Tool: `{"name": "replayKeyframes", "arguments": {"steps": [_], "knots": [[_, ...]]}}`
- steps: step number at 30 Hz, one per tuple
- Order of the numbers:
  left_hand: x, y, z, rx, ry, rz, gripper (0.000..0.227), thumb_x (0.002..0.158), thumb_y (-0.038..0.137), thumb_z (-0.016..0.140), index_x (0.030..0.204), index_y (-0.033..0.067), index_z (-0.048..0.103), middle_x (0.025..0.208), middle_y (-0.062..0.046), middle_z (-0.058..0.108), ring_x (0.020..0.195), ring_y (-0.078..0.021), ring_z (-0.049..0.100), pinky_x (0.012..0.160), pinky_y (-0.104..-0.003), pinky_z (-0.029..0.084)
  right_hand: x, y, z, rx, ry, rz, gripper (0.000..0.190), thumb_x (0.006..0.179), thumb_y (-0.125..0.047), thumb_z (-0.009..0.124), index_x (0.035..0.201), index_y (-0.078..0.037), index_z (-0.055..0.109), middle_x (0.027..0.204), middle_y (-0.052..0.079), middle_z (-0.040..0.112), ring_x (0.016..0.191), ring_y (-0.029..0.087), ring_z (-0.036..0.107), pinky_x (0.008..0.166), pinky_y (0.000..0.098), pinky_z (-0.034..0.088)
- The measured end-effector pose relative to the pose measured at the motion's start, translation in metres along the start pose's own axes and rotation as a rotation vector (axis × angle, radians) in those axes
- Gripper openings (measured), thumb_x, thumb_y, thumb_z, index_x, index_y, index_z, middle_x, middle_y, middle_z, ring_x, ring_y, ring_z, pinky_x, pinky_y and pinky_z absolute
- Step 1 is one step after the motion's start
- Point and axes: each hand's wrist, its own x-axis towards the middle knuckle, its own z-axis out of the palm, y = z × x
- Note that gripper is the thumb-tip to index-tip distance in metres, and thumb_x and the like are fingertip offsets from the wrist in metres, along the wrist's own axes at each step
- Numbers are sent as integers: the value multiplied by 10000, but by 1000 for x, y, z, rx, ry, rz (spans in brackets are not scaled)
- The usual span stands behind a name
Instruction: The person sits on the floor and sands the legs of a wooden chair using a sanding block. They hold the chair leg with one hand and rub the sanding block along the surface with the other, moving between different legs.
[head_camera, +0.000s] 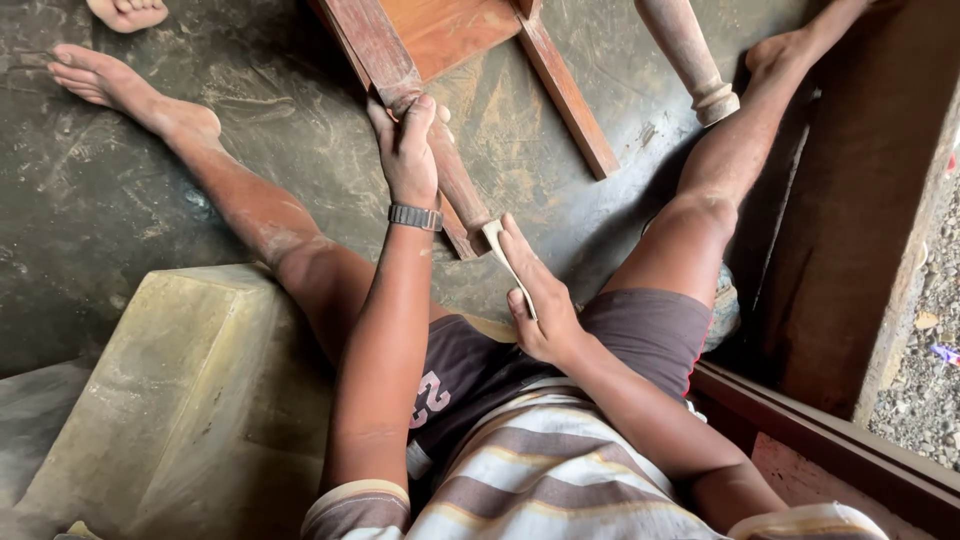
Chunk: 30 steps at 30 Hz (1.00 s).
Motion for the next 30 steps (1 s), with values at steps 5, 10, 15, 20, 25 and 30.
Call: {"name": "replayKeyframes", "arguments": {"steps": [5, 10, 15, 20, 25, 30], "knots": [[-1, -3, 0, -96, -11, 11, 336, 852, 160, 687, 1115, 73, 498, 915, -92, 577, 700, -236, 669, 621, -371, 554, 30, 22, 12, 215, 12, 41, 591, 1167, -395, 286, 1606, 1, 302, 1692, 166, 289, 1605, 284, 279, 1360, 432, 235], [3, -6, -7, 4, -20, 13, 460, 866, 187, 673, 1270, 61, 493, 892, -100, 635, 704, -198, 673, 748, -346, 566, -4, 17, 31, 396, 135, 314, 779, 1090, -560, 298, 1610, 16, 230, 1693, 163, 242, 1587, 247, 207, 1317, 422, 166], [-7, -2, -4, -76, -34, -18, 477, 884, 158, 664, 1304, 61, 460, 886, -89, 591, 721, -209, 641, 722, -364, 562, 4, 16, 36, 888, 169, 387, 841, 1048, -596, 402, 1631, -33, 181, 1660, 138, 290, 1521, 308, 365, 1251, 506, 298], [5, -13, -7, -17, -29, 45, 353, 870, 170, 655, 1158, 71, 476, 838, -111, 653, 709, -192, 653, 786, -348, 548, 18, 20, 38, 1152, 83, 516, 813, 1008, -644, 338, 1669, -204, 162, 1663, 50, 363, 1505, 321, 426, 1191, 517, 339], [24, -76, -23, -4, -14, -1, 599, 930, 216, 756, 1412, 109, 416, 1117, -103, 577, 845, -220, 744, 649, -352, 641, -11, 28, 41, 1355, 301, 583, 725, 1074, -560, 296, 1611, -76, 348, 1592, 160, 465, 1463, 402, 420, 1162, 643, 312], [23, -47, -26, 106, -79, -48, 668, 990, 297, 716, 1487, 80, 326, 1083, -110, 632, 870, -204, 731, 737, -353, 653, 33, 28, 46, 1663, 98, 654, 829, 1037, -688, 305, 1556, -56, 441, 1576, 197, 465, 1409, 424, 489, 1048, 582, 522]]}}
